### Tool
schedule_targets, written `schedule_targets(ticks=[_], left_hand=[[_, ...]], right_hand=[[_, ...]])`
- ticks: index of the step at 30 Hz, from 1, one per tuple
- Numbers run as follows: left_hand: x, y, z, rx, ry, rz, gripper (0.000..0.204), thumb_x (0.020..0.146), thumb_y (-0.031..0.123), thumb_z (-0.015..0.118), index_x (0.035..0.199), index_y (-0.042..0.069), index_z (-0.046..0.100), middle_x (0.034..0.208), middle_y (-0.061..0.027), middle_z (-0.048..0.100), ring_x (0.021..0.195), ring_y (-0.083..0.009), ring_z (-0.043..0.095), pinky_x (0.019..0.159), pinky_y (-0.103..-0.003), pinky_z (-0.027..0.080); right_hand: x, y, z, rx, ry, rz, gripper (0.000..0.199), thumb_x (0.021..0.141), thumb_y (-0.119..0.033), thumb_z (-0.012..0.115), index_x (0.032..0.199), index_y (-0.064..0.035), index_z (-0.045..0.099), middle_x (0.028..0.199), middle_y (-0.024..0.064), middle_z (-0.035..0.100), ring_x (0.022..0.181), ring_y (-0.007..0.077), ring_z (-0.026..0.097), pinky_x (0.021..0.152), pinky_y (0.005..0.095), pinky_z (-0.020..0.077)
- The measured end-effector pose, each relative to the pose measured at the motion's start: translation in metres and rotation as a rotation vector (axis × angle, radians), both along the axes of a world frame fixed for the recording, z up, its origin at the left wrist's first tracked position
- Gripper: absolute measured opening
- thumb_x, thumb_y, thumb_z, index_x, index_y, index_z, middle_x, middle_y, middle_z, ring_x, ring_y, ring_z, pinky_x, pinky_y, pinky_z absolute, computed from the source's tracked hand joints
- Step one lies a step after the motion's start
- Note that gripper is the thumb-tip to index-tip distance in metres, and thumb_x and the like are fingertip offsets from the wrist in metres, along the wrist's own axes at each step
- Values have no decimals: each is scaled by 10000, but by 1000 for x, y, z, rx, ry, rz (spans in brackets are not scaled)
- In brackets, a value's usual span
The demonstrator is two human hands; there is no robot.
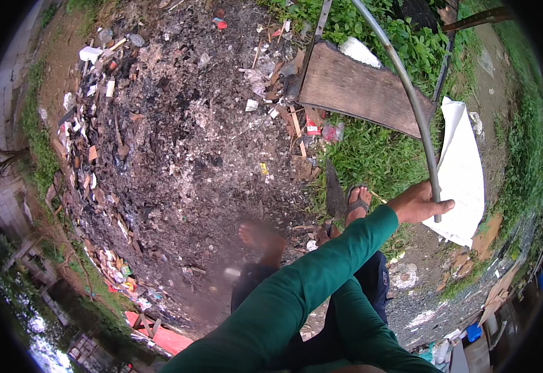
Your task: The person collects debris and trash from the ground by hand and places it into a yellow sack. They then use a long metal rod to push and gather more debris into the sack.
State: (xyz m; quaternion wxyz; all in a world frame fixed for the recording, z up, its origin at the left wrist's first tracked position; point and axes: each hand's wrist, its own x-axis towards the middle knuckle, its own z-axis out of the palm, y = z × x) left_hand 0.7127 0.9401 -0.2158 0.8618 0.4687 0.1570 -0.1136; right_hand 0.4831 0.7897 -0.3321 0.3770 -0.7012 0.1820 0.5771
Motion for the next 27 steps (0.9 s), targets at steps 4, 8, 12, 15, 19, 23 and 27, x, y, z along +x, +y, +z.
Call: schedule_targets(ticks=[4,8,12,15,19,23,27], left_hand=[[-29,2,-7,-183,75,100,669,989,399,721,1391,-52,433,939,-123,678,744,-194,660,632,-357,538],[-59,17,-17,-198,-23,185,870,950,585,708,1445,-54,386,1052,-165,657,686,-162,645,518,-308,519],[-84,40,-30,-346,0,145,760,971,535,698,1413,-37,461,1243,-188,668,1028,-216,702,603,-287,572],[-89,46,-30,-309,-54,100,767,969,520,696,1430,-44,454,1292,-198,662,1074,-228,694,605,-306,604],[-82,45,-19,-285,-51,75,839,949,461,715,1527,-30,355,1276,-206,664,994,-255,719,556,-327,606],[-80,42,-7,-348,-63,80,944,934,442,731,1605,9,228,1351,-213,621,924,-224,708,561,-325,609],[-94,38,-4,-415,-26,75,1115,921,456,743,1671,71,13,1506,-231,503,948,-236,707,566,-315,612]], right_hand=[[28,24,-49,-118,-573,358,306,1027,-290,646,1131,-14,566,884,83,608,773,247,586,703,408,469],[62,86,-131,-178,-839,567,399,1012,-349,616,1110,37,588,955,278,683,873,475,655,779,535,521],[11,163,-179,-163,-510,539,418,995,-292,622,1151,87,542,971,335,696,932,512,688,835,558,559],[-77,202,-150,74,-250,555,394,974,-225,627,1174,91,504,960,348,693,961,517,691,854,551,564],[-149,204,-59,564,-309,904,413,975,-239,612,1162,106,485,841,303,687,809,498,697,745,569,569],[-121,158,-20,499,-301,810,416,996,-293,626,1164,65,497,835,296,689,791,497,697,710,577,560],[-84,101,-83,-170,-531,239,408,995,-379,679,969,21,600,792,250,694,740,477,689,677,546,534]])
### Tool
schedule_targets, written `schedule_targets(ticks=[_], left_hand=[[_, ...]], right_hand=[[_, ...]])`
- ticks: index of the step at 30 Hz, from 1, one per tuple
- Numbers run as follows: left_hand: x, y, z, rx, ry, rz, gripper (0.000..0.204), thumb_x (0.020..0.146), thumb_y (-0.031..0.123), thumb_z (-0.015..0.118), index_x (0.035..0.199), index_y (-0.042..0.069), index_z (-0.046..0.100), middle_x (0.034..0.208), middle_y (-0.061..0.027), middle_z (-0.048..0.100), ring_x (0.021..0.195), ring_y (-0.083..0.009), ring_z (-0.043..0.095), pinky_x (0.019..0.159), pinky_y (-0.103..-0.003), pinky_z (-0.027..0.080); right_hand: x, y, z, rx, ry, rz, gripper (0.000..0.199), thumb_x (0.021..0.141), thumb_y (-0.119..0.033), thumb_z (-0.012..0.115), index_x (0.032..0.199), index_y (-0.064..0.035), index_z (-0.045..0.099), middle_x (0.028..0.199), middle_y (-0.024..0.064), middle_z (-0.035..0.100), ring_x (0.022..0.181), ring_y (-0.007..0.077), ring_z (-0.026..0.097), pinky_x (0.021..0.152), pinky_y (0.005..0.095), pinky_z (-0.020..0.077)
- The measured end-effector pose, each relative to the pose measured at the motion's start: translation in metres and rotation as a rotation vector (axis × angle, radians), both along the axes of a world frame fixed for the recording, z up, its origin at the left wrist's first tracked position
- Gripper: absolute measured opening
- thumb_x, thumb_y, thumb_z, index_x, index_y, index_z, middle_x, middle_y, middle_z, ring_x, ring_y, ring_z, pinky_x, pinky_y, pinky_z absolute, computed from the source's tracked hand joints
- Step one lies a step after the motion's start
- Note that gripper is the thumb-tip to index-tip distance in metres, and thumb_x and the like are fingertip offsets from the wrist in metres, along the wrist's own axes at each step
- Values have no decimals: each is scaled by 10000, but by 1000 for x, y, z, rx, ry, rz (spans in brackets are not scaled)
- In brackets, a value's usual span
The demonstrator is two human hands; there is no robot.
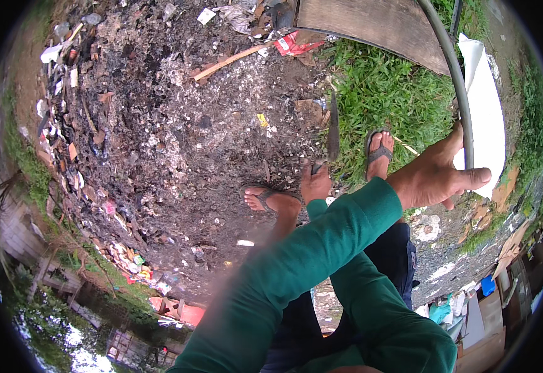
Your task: The person collects debris and trash from the ground by hand and places it into a yellow sack. They then use a long metal rod to push and gather more debris into the sack.
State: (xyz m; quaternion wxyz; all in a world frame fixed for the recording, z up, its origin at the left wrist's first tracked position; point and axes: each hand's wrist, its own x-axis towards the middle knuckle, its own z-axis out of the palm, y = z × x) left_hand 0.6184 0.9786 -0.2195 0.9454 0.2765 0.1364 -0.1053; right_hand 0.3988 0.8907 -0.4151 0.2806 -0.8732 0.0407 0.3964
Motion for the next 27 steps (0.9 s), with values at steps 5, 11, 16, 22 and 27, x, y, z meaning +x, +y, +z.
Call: schedule_targets(ticks=[5,11,16,22,27], left_hand=[[-14,-7,-25,5,24,8,1184,914,417,762,1669,99,-93,1468,-244,525,883,-198,675,561,-321,612],[-7,-21,-32,-41,111,-34,1263,931,386,749,1605,145,-292,1543,-293,447,1019,-271,702,571,-351,638],[2,15,-22,50,81,28,985,962,317,709,1655,35,69,1494,-314,471,1133,-355,687,577,-364,657],[25,85,-47,107,90,51,864,942,319,709,1593,-26,255,1313,-263,588,1020,-349,688,596,-406,664],[19,94,-53,79,10,111,864,941,339,690,1551,-101,264,1308,-271,581,957,-307,682,598,-414,665]], right_hand=[[-57,-39,-74,22,75,88,433,989,-394,685,966,32,608,799,251,696,720,466,681,687,534,540],[-69,19,2,435,358,947,494,1018,-427,617,1207,24,544,831,253,707,793,468,717,729,541,587],[74,90,15,195,-97,244,371,984,-301,628,1149,26,567,899,285,715,838,498,703,764,556,559],[185,136,-144,-12,-375,282,373,956,-253,611,1071,91,526,989,335,709,887,492,715,821,550,577],[92,186,-128,213,-279,510,436,930,-185,641,1168,151,496,968,353,696,950,484,714,852,534,587]])
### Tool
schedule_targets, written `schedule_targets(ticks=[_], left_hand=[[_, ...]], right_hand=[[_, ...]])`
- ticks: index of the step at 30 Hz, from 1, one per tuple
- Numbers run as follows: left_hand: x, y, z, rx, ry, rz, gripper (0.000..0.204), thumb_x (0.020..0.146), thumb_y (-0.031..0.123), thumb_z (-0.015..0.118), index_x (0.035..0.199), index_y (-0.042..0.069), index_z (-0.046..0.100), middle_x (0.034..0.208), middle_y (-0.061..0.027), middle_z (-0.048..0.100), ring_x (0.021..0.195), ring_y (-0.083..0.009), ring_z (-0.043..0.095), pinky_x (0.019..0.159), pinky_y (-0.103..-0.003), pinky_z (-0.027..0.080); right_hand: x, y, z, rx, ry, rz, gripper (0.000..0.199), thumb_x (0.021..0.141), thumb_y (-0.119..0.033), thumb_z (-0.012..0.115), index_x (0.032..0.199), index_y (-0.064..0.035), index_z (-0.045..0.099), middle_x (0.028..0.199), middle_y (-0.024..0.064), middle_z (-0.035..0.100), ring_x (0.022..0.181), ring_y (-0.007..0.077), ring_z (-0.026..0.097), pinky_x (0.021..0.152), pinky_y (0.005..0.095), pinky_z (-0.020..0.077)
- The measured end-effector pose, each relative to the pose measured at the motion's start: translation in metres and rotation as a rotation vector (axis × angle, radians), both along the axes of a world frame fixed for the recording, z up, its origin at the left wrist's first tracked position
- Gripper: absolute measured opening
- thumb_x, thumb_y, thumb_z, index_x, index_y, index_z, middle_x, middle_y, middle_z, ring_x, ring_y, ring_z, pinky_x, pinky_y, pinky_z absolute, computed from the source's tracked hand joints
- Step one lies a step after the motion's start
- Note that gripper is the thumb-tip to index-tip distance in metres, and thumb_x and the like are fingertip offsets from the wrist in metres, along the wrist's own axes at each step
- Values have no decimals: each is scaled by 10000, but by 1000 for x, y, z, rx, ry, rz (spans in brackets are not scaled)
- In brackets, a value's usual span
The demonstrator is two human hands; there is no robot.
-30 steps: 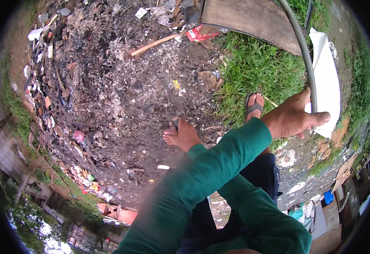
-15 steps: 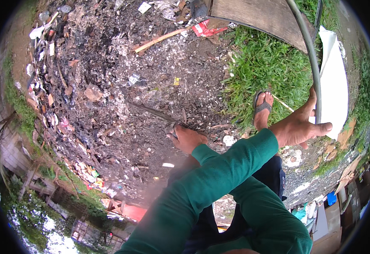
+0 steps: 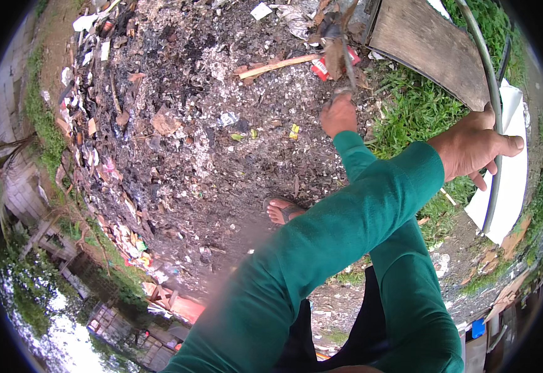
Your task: The person collects debris and trash from the ground by hand and places it into a yellow sack. They then use a long metal rod to push and gather more debris into the sack.
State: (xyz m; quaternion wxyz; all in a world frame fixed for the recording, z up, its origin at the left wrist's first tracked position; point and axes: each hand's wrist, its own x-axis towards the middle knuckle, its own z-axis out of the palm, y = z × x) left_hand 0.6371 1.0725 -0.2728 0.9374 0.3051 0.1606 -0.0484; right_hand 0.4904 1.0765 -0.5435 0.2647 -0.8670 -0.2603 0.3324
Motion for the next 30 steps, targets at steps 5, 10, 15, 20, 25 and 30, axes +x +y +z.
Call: schedule_targets(ticks=[5,10,15,20,25,30], left_hand=[[3,2,9,-43,33,-25,959,942,399,692,1582,-101,183,1260,-237,594,841,-233,650,593,-398,663],[-5,8,17,-97,61,-35,1023,944,375,698,1623,-54,63,1258,-256,588,808,-229,649,588,-410,663],[-10,9,8,-115,27,-30,1039,939,301,709,1624,-43,8,1204,-253,592,728,-227,648,564,-418,663],[-12,3,-5,-163,2,-28,989,931,289,710,1629,-19,80,1174,-250,607,717,-246,661,549,-427,655],[-12,3,-8,-182,22,-50,1045,937,308,712,1655,44,1,1202,-251,609,743,-263,669,561,-450,651],[-18,7,-3,-205,59,-58,1081,940,320,713,1662,81,-55,1214,-248,610,761,-272,674,572,-462,650]], right_hand=[[-143,39,183,158,549,905,390,906,-105,603,1179,162,522,924,341,710,877,431,752,788,521,611],[-113,31,190,77,610,455,331,1016,-159,546,1167,123,461,808,290,700,696,427,730,667,544,590],[63,28,16,0,-247,-143,388,963,-222,625,1116,113,503,971,327,696,898,507,709,812,543,587],[98,37,-9,-56,-175,103,562,932,-228,638,1214,218,444,979,352,712,914,466,736,807,504,607],[-29,25,117,-106,384,869,374,926,-69,543,1214,159,473,919,328,721,864,465,743,817,554,596],[-16,-4,123,18,278,325,417,943,-177,629,1163,149,490,847,326,694,809,489,717,771,557,586]])
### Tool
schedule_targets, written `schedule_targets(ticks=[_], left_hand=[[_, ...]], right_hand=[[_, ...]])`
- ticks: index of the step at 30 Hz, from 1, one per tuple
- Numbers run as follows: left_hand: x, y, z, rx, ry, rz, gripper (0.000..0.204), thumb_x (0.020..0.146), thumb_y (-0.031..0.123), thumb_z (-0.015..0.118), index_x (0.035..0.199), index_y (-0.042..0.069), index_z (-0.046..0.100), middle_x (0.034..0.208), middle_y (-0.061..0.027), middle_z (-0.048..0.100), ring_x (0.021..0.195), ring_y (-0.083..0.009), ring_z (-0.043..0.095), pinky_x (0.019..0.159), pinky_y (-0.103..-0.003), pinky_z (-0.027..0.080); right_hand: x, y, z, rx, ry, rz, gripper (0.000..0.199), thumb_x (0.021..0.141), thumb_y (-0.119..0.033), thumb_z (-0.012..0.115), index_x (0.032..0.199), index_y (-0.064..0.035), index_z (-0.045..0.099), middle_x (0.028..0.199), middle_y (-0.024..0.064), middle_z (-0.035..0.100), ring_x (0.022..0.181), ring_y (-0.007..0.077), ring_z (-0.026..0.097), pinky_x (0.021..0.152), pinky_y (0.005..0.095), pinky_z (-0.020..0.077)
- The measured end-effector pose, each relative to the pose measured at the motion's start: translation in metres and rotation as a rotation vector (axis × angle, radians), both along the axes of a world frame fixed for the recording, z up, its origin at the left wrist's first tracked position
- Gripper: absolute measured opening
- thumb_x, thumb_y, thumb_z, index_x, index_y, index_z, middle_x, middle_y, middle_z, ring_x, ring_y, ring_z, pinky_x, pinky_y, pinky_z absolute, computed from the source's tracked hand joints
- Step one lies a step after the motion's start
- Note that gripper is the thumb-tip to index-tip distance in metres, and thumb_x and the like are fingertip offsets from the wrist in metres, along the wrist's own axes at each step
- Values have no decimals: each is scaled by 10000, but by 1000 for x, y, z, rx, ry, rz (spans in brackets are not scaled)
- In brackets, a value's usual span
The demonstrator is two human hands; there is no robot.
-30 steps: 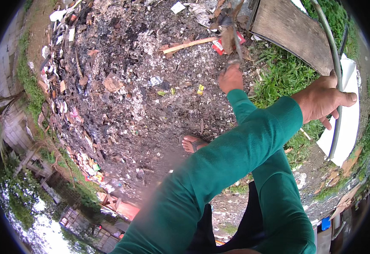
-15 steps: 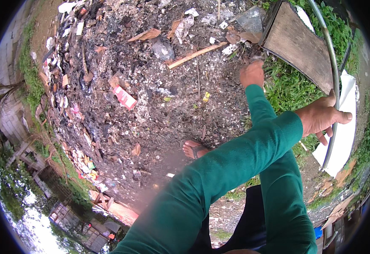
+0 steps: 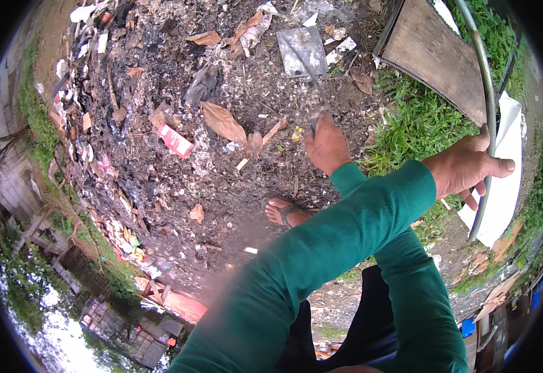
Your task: The person collects debris and trash from the ground by hand and places it into a yellow sack. They then use a long metal rod to push and gather more debris into the sack.
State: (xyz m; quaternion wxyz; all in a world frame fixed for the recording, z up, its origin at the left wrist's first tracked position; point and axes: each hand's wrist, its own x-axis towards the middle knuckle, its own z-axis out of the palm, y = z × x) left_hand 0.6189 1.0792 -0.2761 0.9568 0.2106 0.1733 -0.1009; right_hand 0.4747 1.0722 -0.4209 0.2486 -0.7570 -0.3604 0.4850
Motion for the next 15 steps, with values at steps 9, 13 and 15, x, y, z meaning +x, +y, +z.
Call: schedule_targets(ticks=[9,13,15], left_hand=[[-3,-6,1,51,17,-52,1187,949,365,714,1634,151,-230,1349,-271,593,873,-344,684,648,-506,652],[5,-2,1,81,-5,-33,1182,941,371,720,1637,87,-192,1383,-293,578,993,-376,675,727,-527,648],[7,1,2,104,9,-34,1181,939,365,722,1634,56,-182,1392,-301,570,1025,-382,669,775,-545,639]], right_hand=[[2,-37,-84,-31,-195,-168,563,923,-188,671,1259,215,466,954,321,716,858,430,742,793,484,620],[-98,-35,0,-87,239,139,530,921,-191,651,1260,146,422,855,324,697,822,507,711,756,567,582],[-102,-29,27,-21,300,286,528,926,-195,649,1266,140,423,854,321,697,802,503,711,757,569,578]])
